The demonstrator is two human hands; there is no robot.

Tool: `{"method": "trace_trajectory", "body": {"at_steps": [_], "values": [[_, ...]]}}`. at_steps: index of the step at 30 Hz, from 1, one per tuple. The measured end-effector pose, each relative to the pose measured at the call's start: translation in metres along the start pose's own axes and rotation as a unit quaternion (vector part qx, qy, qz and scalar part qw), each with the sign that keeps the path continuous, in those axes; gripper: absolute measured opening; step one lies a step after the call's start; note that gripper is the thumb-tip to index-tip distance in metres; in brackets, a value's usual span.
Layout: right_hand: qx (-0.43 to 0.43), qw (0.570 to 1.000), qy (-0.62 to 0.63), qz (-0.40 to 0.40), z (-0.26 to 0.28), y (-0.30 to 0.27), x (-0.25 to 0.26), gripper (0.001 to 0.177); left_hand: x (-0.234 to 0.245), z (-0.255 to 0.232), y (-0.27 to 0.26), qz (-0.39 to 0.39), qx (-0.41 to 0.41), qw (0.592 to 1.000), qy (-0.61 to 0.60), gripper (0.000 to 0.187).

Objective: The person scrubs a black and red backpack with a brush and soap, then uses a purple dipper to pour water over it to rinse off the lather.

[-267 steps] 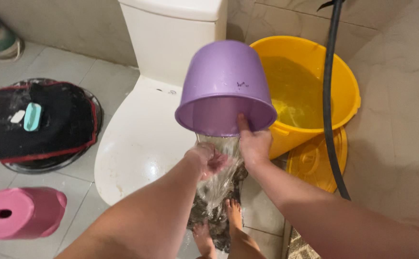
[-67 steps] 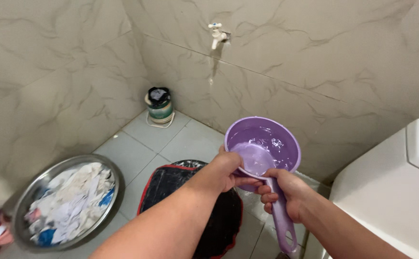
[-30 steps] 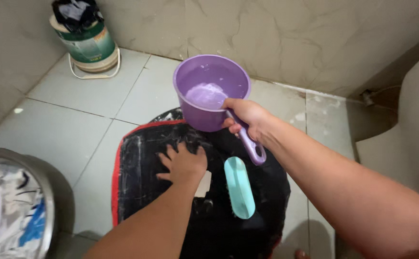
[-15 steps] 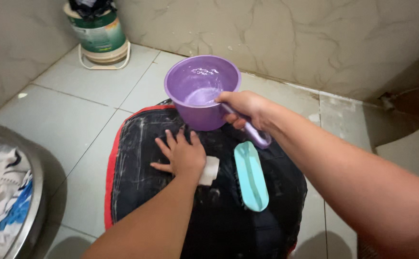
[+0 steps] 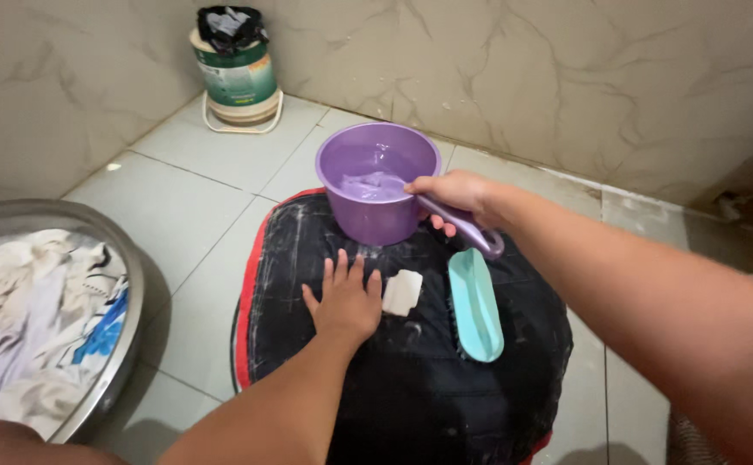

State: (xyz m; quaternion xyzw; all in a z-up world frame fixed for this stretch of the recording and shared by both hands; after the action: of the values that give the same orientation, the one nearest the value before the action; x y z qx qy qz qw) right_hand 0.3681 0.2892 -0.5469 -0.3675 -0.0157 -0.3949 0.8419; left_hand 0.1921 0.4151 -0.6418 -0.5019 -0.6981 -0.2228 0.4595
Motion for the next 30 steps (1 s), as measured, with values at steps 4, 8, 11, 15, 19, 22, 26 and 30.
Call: {"method": "trace_trajectory", "body": {"at_steps": [4,8,11,15,19,22,26,30], "values": [[0.014,0.987,-0.137,-0.079,0.008,-0.025,0.016,0.058,-0.001,-0.001,-0.009,0.039,-0.005,0.999,0.004,0.066],[0.033,0.975,-0.175,-0.13,-0.012,-0.027,0.032,0.065,-0.01,0.0,-0.013,0.049,0.003,0.998,-0.03,0.073],[0.237,0.857,-0.289,-0.354,-0.015,-0.045,0.052,0.073,-0.016,0.006,-0.006,0.005,-0.02,0.997,-0.068,0.077],[0.114,0.955,-0.172,-0.214,-0.069,-0.036,0.031,0.041,-0.015,0.013,0.022,-0.013,0.111,0.938,-0.328,0.074],[0.071,0.994,0.016,-0.085,-0.094,-0.036,0.019,0.036,0.006,-0.008,0.051,0.005,0.21,0.718,-0.663,0.078],[0.1,0.991,0.003,-0.086,-0.114,-0.043,0.014,0.033,0.012,-0.027,0.066,0.047,0.196,0.667,-0.717,0.079],[0.145,0.984,-0.038,-0.093,-0.12,-0.039,0.017,0.028,-0.005,-0.038,0.076,0.089,0.181,0.612,-0.765,0.053],[0.181,0.974,-0.074,-0.111,-0.119,-0.046,0.015,0.03,-0.003,-0.052,0.065,0.032,0.166,0.453,-0.875,0.05]]}}
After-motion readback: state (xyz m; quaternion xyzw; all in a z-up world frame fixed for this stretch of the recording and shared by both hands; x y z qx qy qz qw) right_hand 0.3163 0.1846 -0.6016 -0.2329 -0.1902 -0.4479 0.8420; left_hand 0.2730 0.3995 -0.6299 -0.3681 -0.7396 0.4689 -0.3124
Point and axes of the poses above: each hand's wrist, its own y-axis towards the middle knuckle, its own x-axis out of the back of the hand, z = x × y, the point moved 6 cm from there along y, towards the middle knuckle, and after that the axes turned 5 degrees about -x, right-handed, at the moved point
